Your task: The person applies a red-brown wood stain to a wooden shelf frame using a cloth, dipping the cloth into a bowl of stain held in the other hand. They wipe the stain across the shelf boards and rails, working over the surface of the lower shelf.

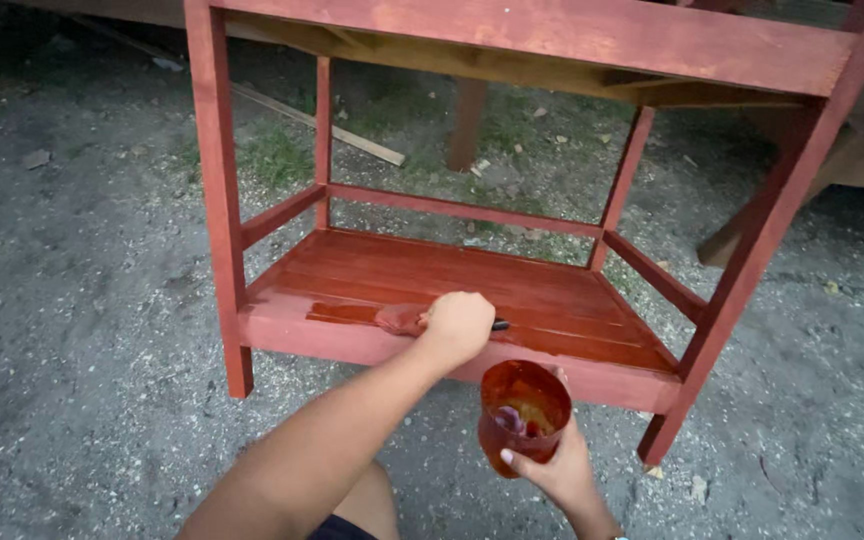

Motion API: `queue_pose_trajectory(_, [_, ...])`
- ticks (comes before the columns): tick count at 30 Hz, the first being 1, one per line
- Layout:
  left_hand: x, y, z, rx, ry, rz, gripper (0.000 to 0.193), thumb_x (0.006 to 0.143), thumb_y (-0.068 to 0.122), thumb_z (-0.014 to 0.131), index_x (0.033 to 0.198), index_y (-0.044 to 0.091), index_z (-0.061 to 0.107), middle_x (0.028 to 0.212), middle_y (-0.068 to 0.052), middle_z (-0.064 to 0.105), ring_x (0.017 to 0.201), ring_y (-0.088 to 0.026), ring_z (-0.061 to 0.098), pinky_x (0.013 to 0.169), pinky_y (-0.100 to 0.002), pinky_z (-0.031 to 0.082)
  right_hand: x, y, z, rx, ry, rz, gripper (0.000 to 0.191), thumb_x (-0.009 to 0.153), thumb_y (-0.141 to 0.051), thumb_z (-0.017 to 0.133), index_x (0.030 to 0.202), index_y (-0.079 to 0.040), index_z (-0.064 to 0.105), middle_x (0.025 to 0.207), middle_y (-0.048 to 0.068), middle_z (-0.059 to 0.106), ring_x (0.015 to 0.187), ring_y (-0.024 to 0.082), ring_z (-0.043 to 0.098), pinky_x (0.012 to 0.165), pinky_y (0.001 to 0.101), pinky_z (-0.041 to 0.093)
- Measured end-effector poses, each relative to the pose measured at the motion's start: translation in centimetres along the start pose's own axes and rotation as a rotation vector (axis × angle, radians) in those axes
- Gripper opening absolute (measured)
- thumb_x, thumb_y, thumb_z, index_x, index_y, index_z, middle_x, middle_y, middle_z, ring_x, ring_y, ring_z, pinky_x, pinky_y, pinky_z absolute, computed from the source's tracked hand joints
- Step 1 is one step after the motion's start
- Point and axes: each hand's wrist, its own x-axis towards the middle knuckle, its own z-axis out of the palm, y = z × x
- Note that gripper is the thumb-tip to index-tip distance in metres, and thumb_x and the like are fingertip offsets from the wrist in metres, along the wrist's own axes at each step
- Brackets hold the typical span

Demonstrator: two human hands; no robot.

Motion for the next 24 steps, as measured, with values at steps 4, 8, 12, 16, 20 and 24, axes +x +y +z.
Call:
queue_pose_trajectory(4, [-0.9, -3.7, 0.3, -0.054, 0.068, -0.032, 0.021, 0.087, 0.015, 0.061, 0.090, 0.007, 0.080, 0.090, -0.017, 0.077, 0.084, -0.034, 0.076, 0.072, -0.049, 0.062, 0.1, 0.2, 0.6, 0.048, 0.014, 0.043, 0.122, 0.060, -0.016, 0.089, 0.159, -0.001, 0.019, 0.139, 0.017, 0.060, 0.127, 0.026, 0.060, 0.107, 0.0404, 0.047])
queue_pose_trajectory(8, [-3.3, -12.0, 0.2, 0.030, 0.001, -0.178, 0.021, 0.082, 0.014, 0.062, 0.092, 0.008, 0.080, 0.094, -0.017, 0.076, 0.086, -0.036, 0.075, 0.072, -0.050, 0.061, -0.2, 0.5, 1.7, -0.011, 0.030, 0.057, 0.126, 0.059, -0.016, 0.089, 0.159, 0.000, 0.014, 0.140, 0.017, 0.059, 0.129, 0.026, 0.059, 0.108, 0.0401, 0.045])
queue_pose_trajectory(12, [-5.1, -20.2, -0.8, 0.100, 0.067, -0.318, 0.021, 0.086, 0.014, 0.061, 0.091, 0.007, 0.080, 0.093, -0.018, 0.077, 0.086, -0.035, 0.077, 0.074, -0.048, 0.062, -0.1, 0.9, 2.3, -0.028, 0.029, -0.065, 0.137, 0.056, -0.020, 0.092, 0.159, 0.005, 0.005, 0.143, 0.022, 0.054, 0.134, 0.029, 0.054, 0.113, 0.0415, 0.038])
queue_pose_trajectory(16, [-3.8, -18.6, -0.1, 0.053, 0.032, -0.336, 0.022, 0.086, 0.015, 0.061, 0.090, 0.006, 0.080, 0.090, -0.018, 0.076, 0.083, -0.035, 0.076, 0.072, -0.049, 0.062, -0.3, 1.3, 3.5, -0.183, 0.056, -0.126, 0.143, 0.048, -0.022, 0.096, 0.156, 0.007, 0.007, 0.156, 0.028, 0.033, 0.145, 0.034, 0.035, 0.117, 0.0440, 0.026])
queue_pose_trajectory(20, [-3.4, -12.9, 1.9, 0.072, 0.113, -0.160, 0.020, 0.083, 0.016, 0.062, 0.084, 0.007, 0.080, 0.084, -0.018, 0.076, 0.078, -0.035, 0.076, 0.069, -0.049, 0.061, 0.0, 1.7, 5.8, -0.175, -0.004, -0.137, 0.147, 0.048, -0.023, 0.097, 0.155, 0.007, 0.001, 0.163, 0.031, 0.016, 0.151, 0.035, 0.022, 0.118, 0.0441, 0.021])
queue_pose_trajectory(24, [-3.9, -14.4, 2.2, 0.053, 0.244, -0.158, 0.020, 0.085, 0.015, 0.062, 0.081, 0.009, 0.080, 0.080, -0.018, 0.075, 0.077, -0.035, 0.076, 0.068, -0.048, 0.061, 0.4, 2.0, 6.5, -0.086, -0.039, -0.190, 0.146, 0.052, -0.026, 0.094, 0.158, 0.008, 0.000, 0.162, 0.028, 0.027, 0.152, 0.032, 0.032, 0.123, 0.0431, 0.020])
